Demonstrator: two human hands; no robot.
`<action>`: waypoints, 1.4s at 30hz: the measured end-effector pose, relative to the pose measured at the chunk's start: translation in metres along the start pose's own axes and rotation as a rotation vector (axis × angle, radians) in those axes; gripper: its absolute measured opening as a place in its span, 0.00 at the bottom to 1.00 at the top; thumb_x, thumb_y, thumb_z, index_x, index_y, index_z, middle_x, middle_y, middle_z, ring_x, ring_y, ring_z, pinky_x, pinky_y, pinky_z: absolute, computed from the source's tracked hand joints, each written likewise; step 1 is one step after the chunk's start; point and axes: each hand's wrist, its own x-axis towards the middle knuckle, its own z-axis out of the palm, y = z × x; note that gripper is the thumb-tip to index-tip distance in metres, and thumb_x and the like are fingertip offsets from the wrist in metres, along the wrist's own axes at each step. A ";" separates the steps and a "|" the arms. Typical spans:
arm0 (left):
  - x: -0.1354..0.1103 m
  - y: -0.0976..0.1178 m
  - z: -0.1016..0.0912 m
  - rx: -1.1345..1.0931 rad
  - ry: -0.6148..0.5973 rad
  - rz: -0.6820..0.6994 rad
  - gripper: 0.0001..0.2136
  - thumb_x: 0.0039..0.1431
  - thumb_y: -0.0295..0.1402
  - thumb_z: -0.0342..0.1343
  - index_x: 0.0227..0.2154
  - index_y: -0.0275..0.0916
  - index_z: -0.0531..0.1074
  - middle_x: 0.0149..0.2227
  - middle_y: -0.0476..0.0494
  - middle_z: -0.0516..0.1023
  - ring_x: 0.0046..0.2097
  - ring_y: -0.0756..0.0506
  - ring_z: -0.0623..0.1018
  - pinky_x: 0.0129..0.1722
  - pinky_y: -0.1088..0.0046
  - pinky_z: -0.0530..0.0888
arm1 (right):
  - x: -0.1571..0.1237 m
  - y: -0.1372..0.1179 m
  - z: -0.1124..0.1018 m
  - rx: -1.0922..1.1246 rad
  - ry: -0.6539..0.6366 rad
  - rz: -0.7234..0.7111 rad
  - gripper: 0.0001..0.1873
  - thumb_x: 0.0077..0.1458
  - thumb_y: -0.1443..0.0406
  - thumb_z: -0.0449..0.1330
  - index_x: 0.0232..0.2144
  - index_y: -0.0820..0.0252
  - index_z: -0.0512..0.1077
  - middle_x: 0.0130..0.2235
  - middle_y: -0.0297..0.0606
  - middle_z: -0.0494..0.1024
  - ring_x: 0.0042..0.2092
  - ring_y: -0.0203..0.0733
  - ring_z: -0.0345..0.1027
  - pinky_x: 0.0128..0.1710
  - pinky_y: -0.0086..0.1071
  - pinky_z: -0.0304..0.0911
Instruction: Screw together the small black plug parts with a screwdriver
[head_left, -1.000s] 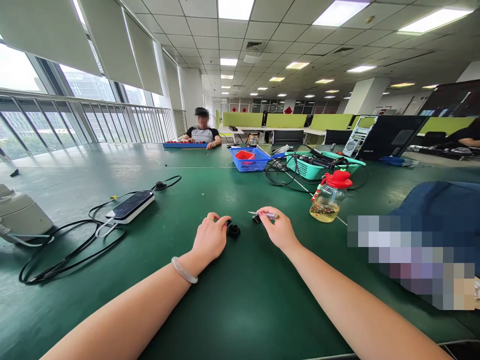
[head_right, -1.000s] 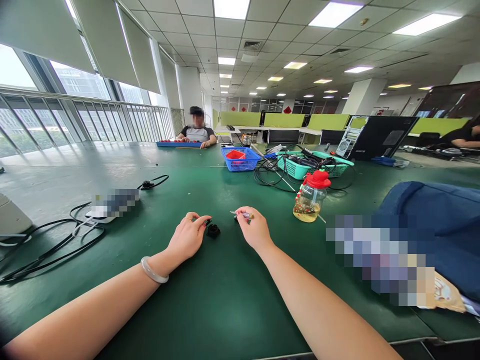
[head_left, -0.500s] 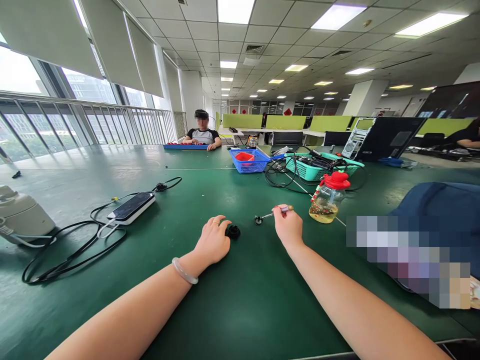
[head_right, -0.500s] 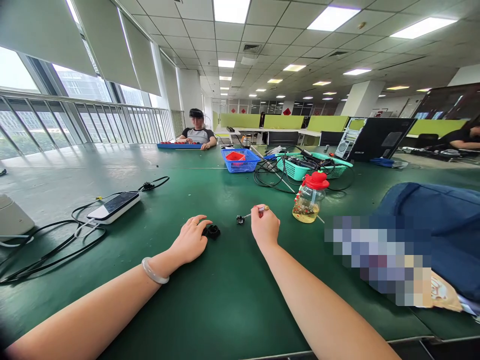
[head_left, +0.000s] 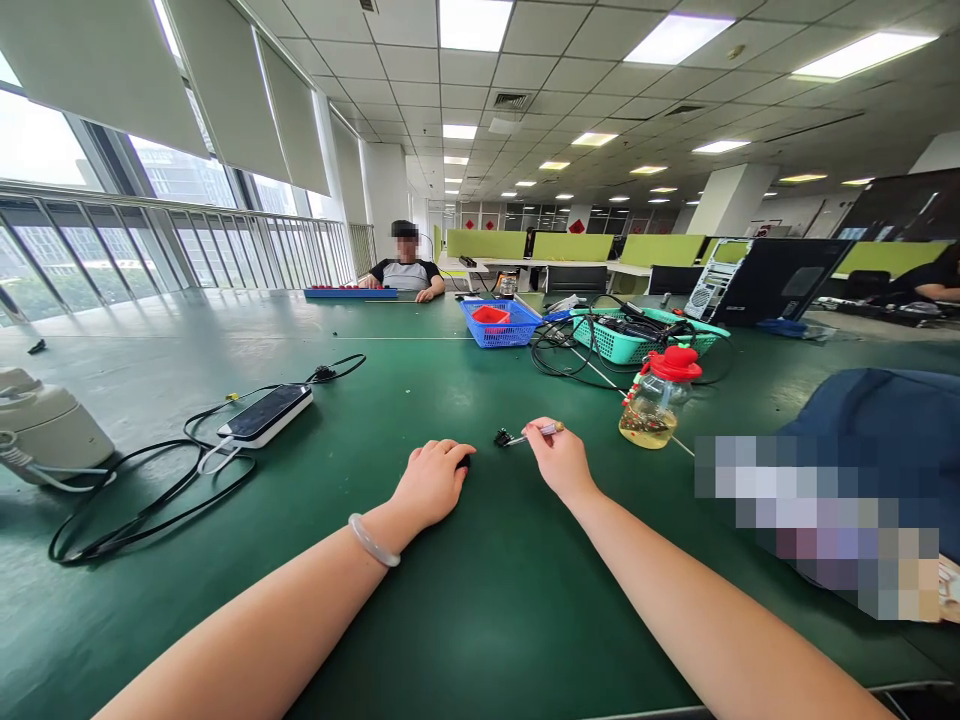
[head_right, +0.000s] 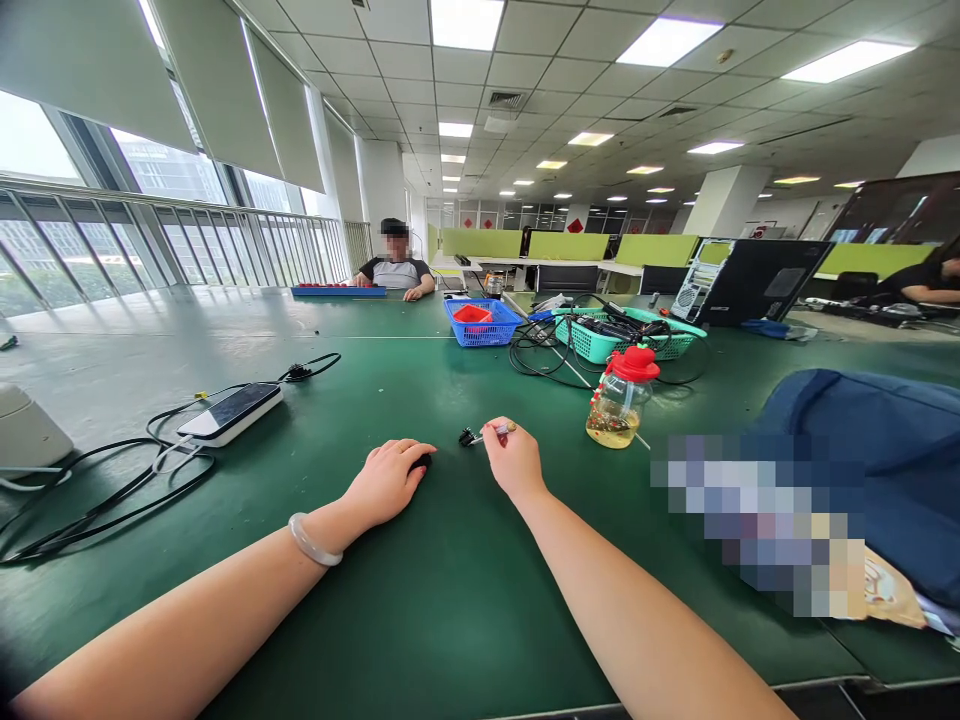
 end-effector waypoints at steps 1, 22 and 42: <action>0.000 0.000 -0.001 0.020 0.017 -0.041 0.16 0.63 0.32 0.44 0.52 0.48 0.68 0.52 0.44 0.73 0.53 0.40 0.70 0.54 0.57 0.65 | -0.001 -0.001 0.000 0.013 -0.031 -0.022 0.16 0.55 0.55 0.50 0.27 0.56 0.73 0.23 0.34 0.74 0.25 0.42 0.65 0.26 0.32 0.58; 0.003 -0.009 0.002 0.075 0.061 -0.208 0.17 0.63 0.33 0.43 0.53 0.47 0.68 0.54 0.42 0.72 0.54 0.37 0.68 0.51 0.54 0.65 | 0.001 0.005 0.002 0.040 -0.036 -0.005 0.16 0.56 0.54 0.52 0.34 0.56 0.75 0.31 0.37 0.76 0.28 0.40 0.65 0.29 0.31 0.60; 0.003 -0.008 0.002 0.016 0.024 -0.170 0.18 0.61 0.29 0.44 0.52 0.46 0.67 0.55 0.42 0.70 0.56 0.40 0.67 0.55 0.55 0.65 | 0.002 0.002 -0.002 0.126 0.005 0.018 0.17 0.55 0.54 0.51 0.28 0.57 0.75 0.29 0.39 0.77 0.33 0.45 0.70 0.35 0.36 0.63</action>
